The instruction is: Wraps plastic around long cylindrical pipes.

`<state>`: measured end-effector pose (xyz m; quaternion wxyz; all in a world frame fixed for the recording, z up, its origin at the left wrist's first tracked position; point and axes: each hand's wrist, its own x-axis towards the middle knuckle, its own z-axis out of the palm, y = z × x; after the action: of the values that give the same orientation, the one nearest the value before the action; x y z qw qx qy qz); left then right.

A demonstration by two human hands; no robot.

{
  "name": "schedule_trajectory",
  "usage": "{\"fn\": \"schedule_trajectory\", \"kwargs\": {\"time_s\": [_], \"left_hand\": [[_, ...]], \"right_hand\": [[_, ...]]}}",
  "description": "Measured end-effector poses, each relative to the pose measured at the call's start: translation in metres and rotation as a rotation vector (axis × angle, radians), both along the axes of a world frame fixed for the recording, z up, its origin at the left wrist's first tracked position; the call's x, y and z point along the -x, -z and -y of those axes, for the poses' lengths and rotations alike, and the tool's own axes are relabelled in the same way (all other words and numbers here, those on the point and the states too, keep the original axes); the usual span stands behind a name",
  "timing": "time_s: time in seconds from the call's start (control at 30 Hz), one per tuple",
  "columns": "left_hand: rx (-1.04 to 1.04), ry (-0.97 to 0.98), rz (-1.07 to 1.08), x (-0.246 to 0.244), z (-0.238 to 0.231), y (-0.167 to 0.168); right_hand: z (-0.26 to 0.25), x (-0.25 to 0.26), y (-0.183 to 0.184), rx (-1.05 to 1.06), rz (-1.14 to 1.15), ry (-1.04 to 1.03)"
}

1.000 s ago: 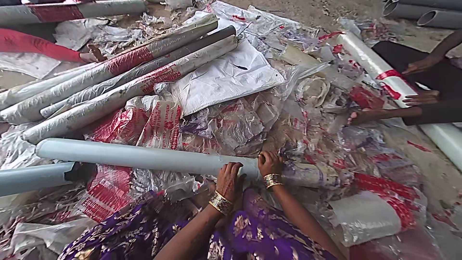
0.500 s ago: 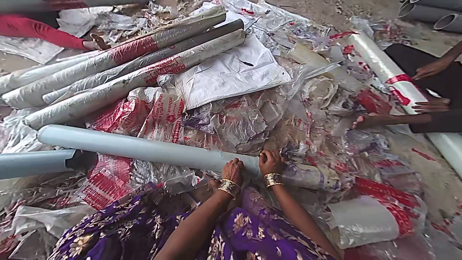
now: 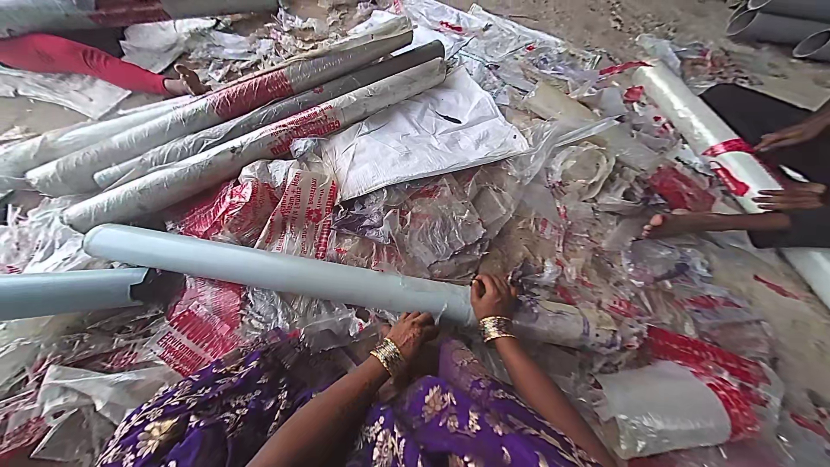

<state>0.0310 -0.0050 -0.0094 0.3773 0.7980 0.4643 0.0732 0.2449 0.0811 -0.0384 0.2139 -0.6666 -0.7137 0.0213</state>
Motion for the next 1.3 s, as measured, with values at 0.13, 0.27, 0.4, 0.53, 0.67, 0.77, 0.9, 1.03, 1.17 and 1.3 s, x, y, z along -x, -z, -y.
{"fn": "schedule_trajectory", "kwargs": {"time_s": [0.13,0.27,0.4,0.53,0.67,0.77,0.9,1.03,1.17,1.3], "left_hand": [[-0.506,-0.360,0.165,-0.003,0.012,-0.002],[-0.536,-0.513,0.139,-0.019,-0.008,-0.017],[-0.185,-0.385,-0.125,-0.046,-0.024,-0.018],[-0.423,-0.491,-0.142,-0.060,-0.020,0.008],[-0.207,-0.452,-0.223,-0.060,-0.032,-0.011],[0.007,-0.379,-0.367,-0.067,-0.040,-0.025],[0.138,-0.334,-0.353,-0.065,-0.043,-0.028],[0.038,-0.235,-0.219,-0.058,-0.020,-0.015],[0.080,-0.085,-0.221,-0.043,-0.020,-0.020],[-0.129,-0.412,-0.011,-0.034,-0.018,-0.023]], "right_hand": [[0.001,0.001,-0.002,0.016,-0.006,0.002],[0.001,0.001,-0.002,0.014,-0.003,0.003],[-0.002,0.000,0.000,0.007,0.001,0.001],[-0.001,0.000,-0.001,0.012,-0.006,-0.002],[-0.003,0.000,0.000,0.022,-0.006,0.003],[-0.002,0.000,-0.001,0.024,0.001,0.010],[0.000,-0.001,0.001,0.027,0.009,0.015],[0.000,0.000,-0.001,0.014,-0.002,0.011],[0.000,0.000,0.000,0.031,-0.004,0.014],[0.000,-0.001,0.001,0.007,0.000,0.003]]}}
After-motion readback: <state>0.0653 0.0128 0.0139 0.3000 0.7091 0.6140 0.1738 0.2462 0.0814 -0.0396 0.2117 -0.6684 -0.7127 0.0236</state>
